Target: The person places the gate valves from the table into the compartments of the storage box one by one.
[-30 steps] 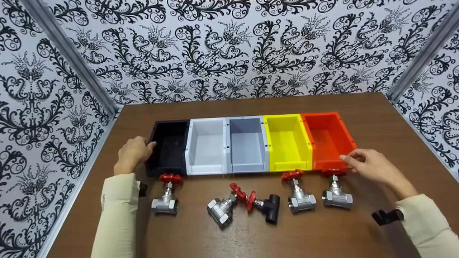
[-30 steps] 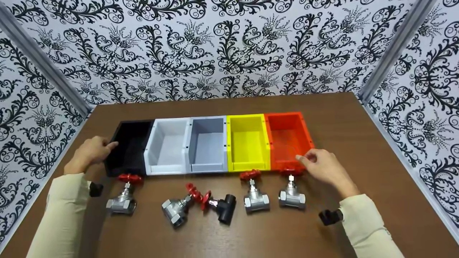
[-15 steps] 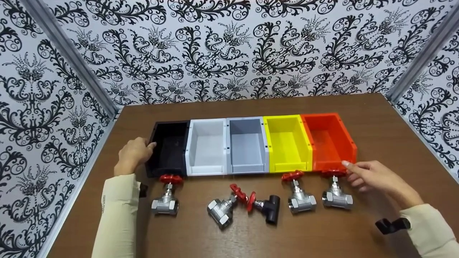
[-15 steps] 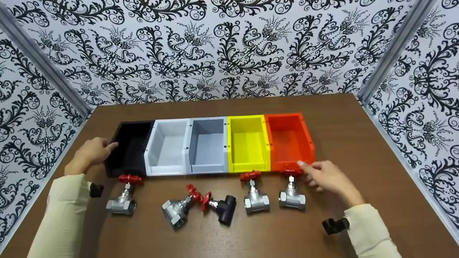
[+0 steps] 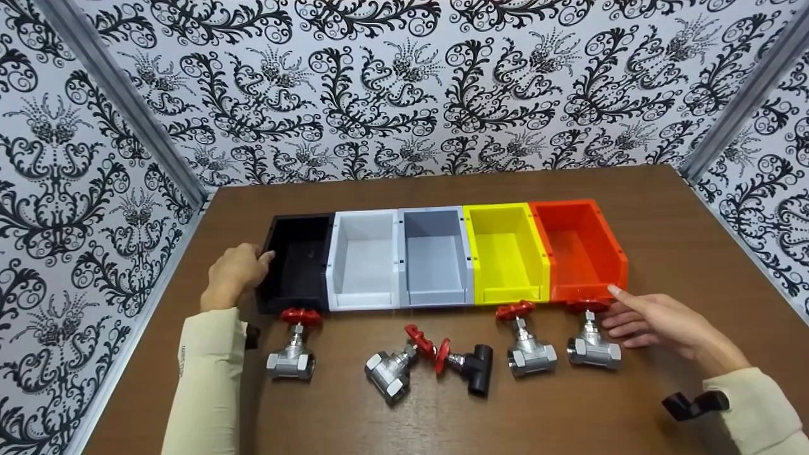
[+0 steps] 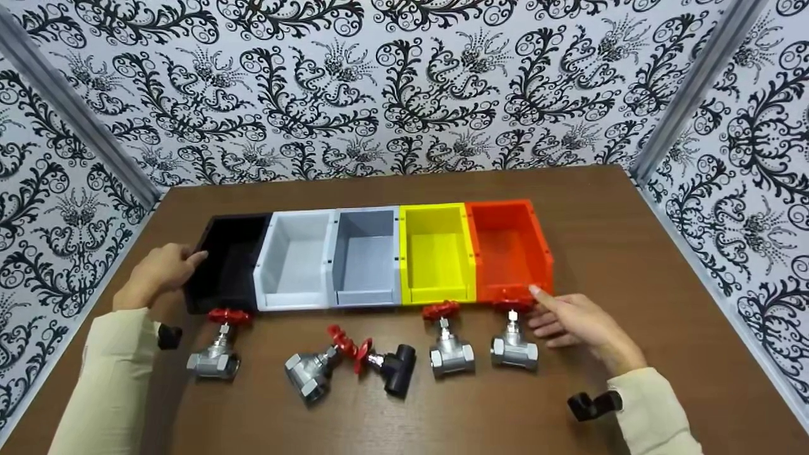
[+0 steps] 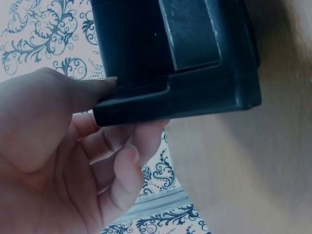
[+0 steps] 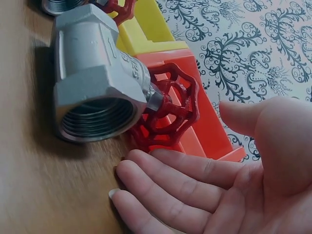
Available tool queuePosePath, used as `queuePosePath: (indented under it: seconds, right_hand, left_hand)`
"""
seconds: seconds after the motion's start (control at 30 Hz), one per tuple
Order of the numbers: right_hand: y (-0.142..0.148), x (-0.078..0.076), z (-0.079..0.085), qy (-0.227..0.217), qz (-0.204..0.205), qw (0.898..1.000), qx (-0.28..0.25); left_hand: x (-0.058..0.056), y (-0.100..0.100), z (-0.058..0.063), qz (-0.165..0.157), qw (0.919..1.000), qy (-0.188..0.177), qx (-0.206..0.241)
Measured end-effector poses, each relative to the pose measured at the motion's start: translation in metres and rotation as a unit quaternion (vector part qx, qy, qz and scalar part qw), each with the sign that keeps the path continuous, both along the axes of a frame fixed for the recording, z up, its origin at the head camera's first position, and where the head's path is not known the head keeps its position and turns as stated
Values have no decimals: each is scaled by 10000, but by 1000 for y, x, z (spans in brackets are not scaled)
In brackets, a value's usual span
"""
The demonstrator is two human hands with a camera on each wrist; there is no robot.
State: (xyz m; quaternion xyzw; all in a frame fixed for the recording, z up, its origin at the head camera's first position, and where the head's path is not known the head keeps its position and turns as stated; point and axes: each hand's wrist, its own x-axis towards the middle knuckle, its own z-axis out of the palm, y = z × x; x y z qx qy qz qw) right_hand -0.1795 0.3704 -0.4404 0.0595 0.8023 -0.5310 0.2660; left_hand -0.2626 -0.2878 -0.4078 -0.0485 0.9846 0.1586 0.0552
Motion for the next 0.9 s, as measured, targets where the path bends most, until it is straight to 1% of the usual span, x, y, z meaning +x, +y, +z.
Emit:
queuePosePath:
  seconds: [0.2,0.37,0.5,0.73,0.8,0.9]
  right_hand:
    - [1,1,-3,-191,-92,9997,-146]
    - [1,2,-5,-313,23,9989,-347]
    - [2,3,-5,-320,199,9974,-606]
    - [4,5,-7,-349,210,9926,-1143]
    - [4,6,-9,-312,241,9903,-1329]
    - [4,9,-11,-190,343,9883,-1473]
  left_hand:
    - [1,0,1,-16,10000,3,-9]
    - [1,0,1,-7,10000,-27,14]
    - [1,0,1,-23,10000,-32,27]
    - [2,1,0,-37,10000,54,42]
    - [2,1,0,-33,10000,66,46]
    - [1,2,0,-55,10000,36,31]
